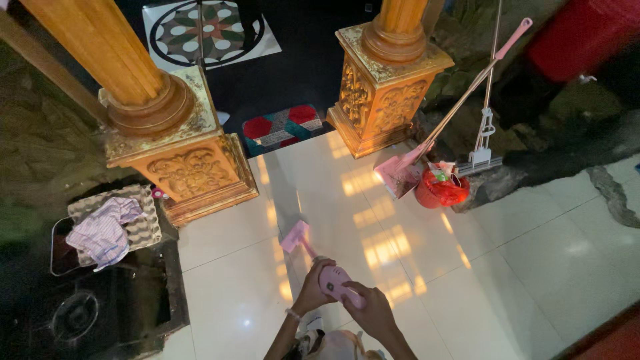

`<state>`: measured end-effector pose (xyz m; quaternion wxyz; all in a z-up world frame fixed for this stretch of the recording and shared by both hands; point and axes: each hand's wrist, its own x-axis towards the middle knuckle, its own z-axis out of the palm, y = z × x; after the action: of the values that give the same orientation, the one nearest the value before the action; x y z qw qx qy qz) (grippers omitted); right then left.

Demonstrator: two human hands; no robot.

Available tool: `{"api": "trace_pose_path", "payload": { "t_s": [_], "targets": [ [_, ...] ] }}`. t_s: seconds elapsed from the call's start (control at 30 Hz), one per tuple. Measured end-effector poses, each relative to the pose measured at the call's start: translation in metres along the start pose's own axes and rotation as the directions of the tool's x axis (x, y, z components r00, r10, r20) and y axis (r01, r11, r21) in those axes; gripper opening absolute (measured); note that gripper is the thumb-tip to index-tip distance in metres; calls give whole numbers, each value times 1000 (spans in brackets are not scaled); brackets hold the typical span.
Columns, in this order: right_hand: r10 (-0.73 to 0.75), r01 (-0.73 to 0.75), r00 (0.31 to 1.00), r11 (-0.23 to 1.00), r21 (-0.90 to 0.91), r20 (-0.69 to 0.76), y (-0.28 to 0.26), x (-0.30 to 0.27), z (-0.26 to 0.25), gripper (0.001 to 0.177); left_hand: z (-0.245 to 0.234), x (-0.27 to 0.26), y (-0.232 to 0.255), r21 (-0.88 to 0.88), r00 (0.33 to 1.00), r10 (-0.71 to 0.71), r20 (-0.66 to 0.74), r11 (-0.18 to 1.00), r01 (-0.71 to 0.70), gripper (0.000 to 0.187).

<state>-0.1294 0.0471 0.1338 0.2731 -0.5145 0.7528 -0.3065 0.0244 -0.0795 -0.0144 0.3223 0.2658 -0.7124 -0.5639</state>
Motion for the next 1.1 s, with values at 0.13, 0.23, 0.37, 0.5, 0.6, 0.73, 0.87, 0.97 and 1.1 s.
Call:
{"api": "trace_pose_path", "payload": {
  "t_s": [0.13, 0.23, 0.37, 0.5, 0.6, 0.73, 0.87, 0.97, 1.1],
  "targets": [
    [-22, 25, 993, 999, -25, 117, -6, 25, -10, 34, 5, 13, -5, -153, 992, -1, -122, 988, -18, 96],
    [-67, 74, 990, 996, -53, 126, 11, 37, -36, 35, 37, 22, 4, -92, 970, -45, -239, 995, 24, 96],
    [-172, 185, 980, 972, -143, 100, 53, 35, -86, 31, 106, 41, 22, 62, 908, 185, -376, 983, -174, 90],
    [-191, 192, 981, 947, -257, 27, 108, 19, -135, 35, 185, 53, 34, -270, 961, -62, -271, 963, -14, 91],
    [-19, 16, 1000, 950, -313, -7, 166, 11, -173, 33, 245, 71, 40, -360, 982, -115, -152, 931, 54, 91],
    [93, -128, 989, 917, -377, -111, 266, 0, -219, 34, 318, 99, 53, -344, 991, -116, -66, 935, 86, 90],
    [54, -116, 974, 953, -279, -219, 362, -20, -263, 29, 374, 117, 74, -162, 1000, -23, 7, 986, 23, 88],
    [89, -197, 904, 955, -221, -417, 393, -23, -277, 15, 398, 131, 85, -55, 997, 44, 59, 998, -41, 86],
    [280, -351, 911, 912, -212, -303, 375, -34, -308, 18, 411, 120, 94, 58, 993, 43, 106, 997, -49, 84]
  ]
}}
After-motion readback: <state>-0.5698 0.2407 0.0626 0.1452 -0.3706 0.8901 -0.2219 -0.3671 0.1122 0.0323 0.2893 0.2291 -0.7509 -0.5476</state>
